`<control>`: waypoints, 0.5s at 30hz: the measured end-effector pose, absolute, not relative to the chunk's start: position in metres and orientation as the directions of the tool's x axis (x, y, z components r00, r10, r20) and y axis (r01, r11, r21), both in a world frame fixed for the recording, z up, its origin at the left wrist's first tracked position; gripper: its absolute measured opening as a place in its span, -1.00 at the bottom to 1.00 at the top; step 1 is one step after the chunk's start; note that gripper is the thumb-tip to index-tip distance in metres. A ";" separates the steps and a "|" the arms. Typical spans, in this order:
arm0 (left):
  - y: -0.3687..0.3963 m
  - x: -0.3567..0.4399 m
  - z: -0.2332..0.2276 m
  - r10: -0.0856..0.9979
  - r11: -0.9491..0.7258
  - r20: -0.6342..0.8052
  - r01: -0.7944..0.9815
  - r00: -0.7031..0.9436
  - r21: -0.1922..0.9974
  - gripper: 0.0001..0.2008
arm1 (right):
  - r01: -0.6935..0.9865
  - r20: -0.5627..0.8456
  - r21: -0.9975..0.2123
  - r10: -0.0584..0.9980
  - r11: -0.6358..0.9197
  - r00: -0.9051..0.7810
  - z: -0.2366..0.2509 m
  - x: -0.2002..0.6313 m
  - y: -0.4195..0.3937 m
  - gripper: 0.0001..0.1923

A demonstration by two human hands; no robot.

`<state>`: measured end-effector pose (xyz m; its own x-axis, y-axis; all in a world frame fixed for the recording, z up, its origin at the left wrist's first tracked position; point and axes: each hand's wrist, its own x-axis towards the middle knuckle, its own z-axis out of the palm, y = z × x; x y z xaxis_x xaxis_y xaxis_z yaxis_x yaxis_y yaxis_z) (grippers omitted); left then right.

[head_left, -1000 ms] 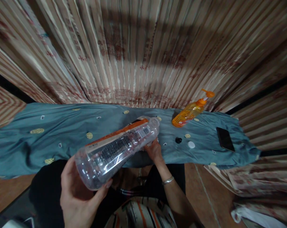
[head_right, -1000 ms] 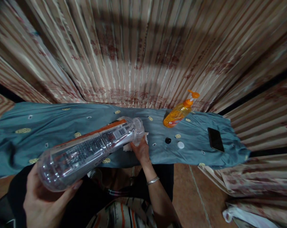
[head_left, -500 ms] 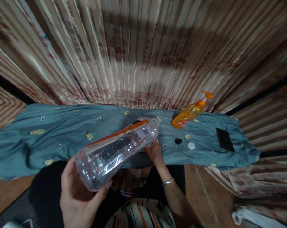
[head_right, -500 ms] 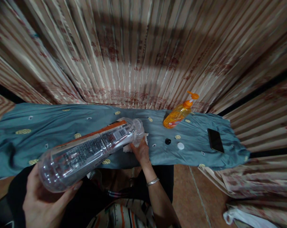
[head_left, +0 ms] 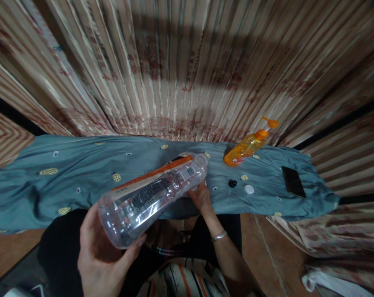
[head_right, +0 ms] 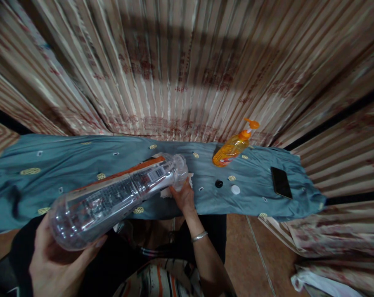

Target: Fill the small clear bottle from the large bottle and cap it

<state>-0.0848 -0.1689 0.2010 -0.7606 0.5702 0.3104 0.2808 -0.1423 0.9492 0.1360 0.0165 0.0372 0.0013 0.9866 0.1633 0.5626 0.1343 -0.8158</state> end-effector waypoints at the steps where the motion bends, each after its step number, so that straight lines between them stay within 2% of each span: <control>1: -0.169 -0.085 0.201 0.578 -0.143 0.309 0.278 -0.755 0.950 -0.01 | 0.563 0.158 -0.816 0.987 0.128 0.005 0.036 0.136 0.016 -0.37; 4: -0.167 -0.083 0.204 0.587 -0.137 0.301 0.275 -0.752 0.952 -0.08 | 0.569 0.149 -0.814 0.989 0.117 0.009 0.035 0.136 0.017 -0.35; 8: -0.168 -0.083 0.207 0.577 -0.167 0.318 0.273 -0.752 0.947 0.00 | 0.575 0.155 -0.808 0.988 0.127 -0.001 0.036 0.136 0.017 -0.36; 15: -0.168 -0.083 0.204 0.569 -0.176 0.318 0.266 -0.758 0.948 -0.05 | 0.548 0.142 -0.829 0.990 0.115 0.006 0.042 0.135 0.016 -0.38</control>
<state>-0.0832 -0.1681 0.2036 -0.7585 0.5686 0.3185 0.2664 -0.1755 0.9478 0.1352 0.0163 0.0422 0.0056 0.9899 0.1415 0.5476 0.1154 -0.8287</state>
